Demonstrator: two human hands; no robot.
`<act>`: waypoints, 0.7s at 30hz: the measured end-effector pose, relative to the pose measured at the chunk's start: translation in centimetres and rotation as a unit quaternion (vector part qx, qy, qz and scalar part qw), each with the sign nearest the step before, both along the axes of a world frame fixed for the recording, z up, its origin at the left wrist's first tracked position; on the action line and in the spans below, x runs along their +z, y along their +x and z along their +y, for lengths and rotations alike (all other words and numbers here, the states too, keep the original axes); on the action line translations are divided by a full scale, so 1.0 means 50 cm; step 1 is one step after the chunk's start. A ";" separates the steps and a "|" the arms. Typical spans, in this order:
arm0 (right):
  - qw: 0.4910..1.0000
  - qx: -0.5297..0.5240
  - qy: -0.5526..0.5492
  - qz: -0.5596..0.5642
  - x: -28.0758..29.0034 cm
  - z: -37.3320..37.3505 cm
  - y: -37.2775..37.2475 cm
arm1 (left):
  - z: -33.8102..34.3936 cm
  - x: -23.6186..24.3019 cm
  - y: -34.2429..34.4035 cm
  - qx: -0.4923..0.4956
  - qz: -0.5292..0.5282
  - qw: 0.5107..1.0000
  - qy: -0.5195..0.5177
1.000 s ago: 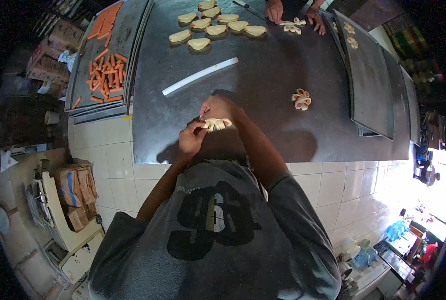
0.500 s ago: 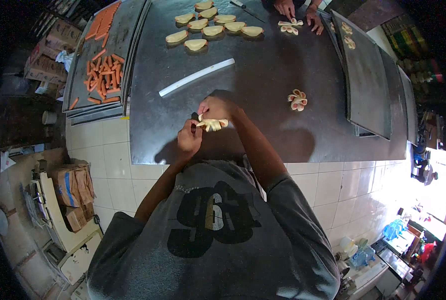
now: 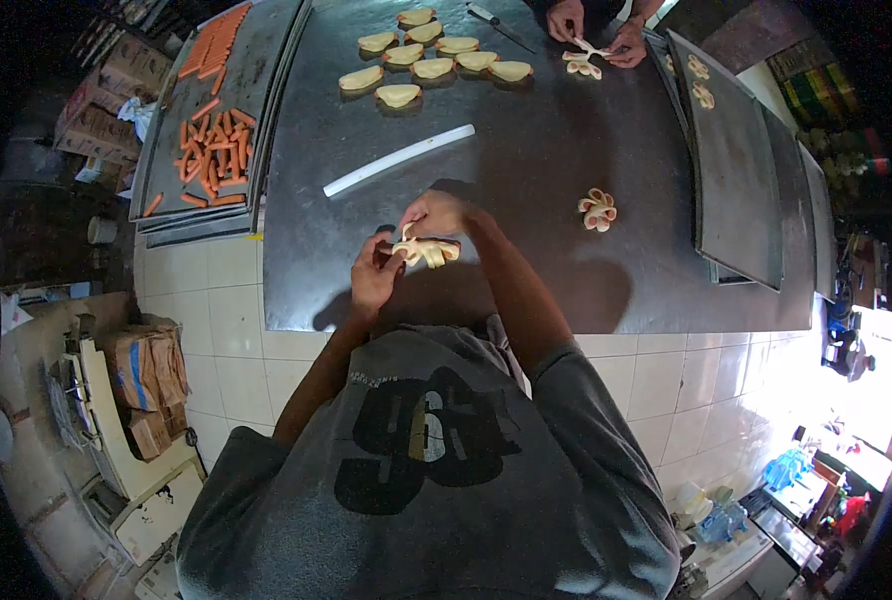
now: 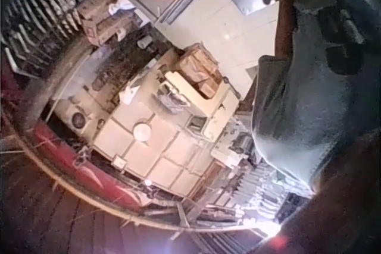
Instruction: Shape pre-portioned dough into flower-like patterns using a knife and manual folding on a stainless steel table.
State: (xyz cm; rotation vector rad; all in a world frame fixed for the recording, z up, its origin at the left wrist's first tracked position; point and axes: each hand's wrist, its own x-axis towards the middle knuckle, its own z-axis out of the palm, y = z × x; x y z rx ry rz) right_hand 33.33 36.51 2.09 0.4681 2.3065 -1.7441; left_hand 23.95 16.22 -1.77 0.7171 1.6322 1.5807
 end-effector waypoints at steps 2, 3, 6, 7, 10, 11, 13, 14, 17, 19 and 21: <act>1.000 -0.014 -0.014 -0.006 0.000 0.004 0.005 | -0.006 -0.015 -0.008 -0.004 0.030 0.998 -0.049; 0.999 -0.031 -0.028 -0.014 -0.002 0.006 0.010 | -0.005 -0.009 -0.009 -0.006 0.029 0.998 -0.050; 0.996 -0.079 -0.044 -0.009 0.001 -0.001 0.011 | -0.005 -0.003 -0.014 -0.019 0.016 0.997 -0.074; 0.996 -0.076 -0.044 -0.009 0.012 -0.003 0.008 | -0.007 -0.008 -0.018 -0.015 0.049 0.994 -0.095; 0.998 -0.059 0.002 -0.029 0.024 -0.004 0.009 | -0.003 0.012 -0.020 -0.015 0.155 0.977 -0.145; 0.997 -0.071 0.026 -0.002 0.017 -0.006 0.010 | 0.000 0.025 -0.020 -0.019 0.229 0.958 -0.173; 0.995 -0.084 0.049 0.026 0.013 -0.005 0.010 | 0.007 0.060 -0.016 -0.020 0.250 0.955 -0.161; 0.996 -0.071 0.059 0.016 0.012 -0.003 0.009 | 0.011 0.070 -0.014 -0.020 0.271 0.951 -0.148; 0.995 -0.049 0.081 0.000 0.028 -0.012 -0.003 | 0.012 0.052 -0.029 -0.035 0.273 0.953 -0.123; 0.995 -0.047 0.092 -0.007 0.029 -0.012 -0.005 | 0.013 0.036 -0.038 -0.038 0.282 0.950 -0.130; 0.997 -0.033 0.070 -0.031 0.028 -0.009 -0.006 | 0.015 0.038 -0.037 -0.044 0.290 0.946 -0.137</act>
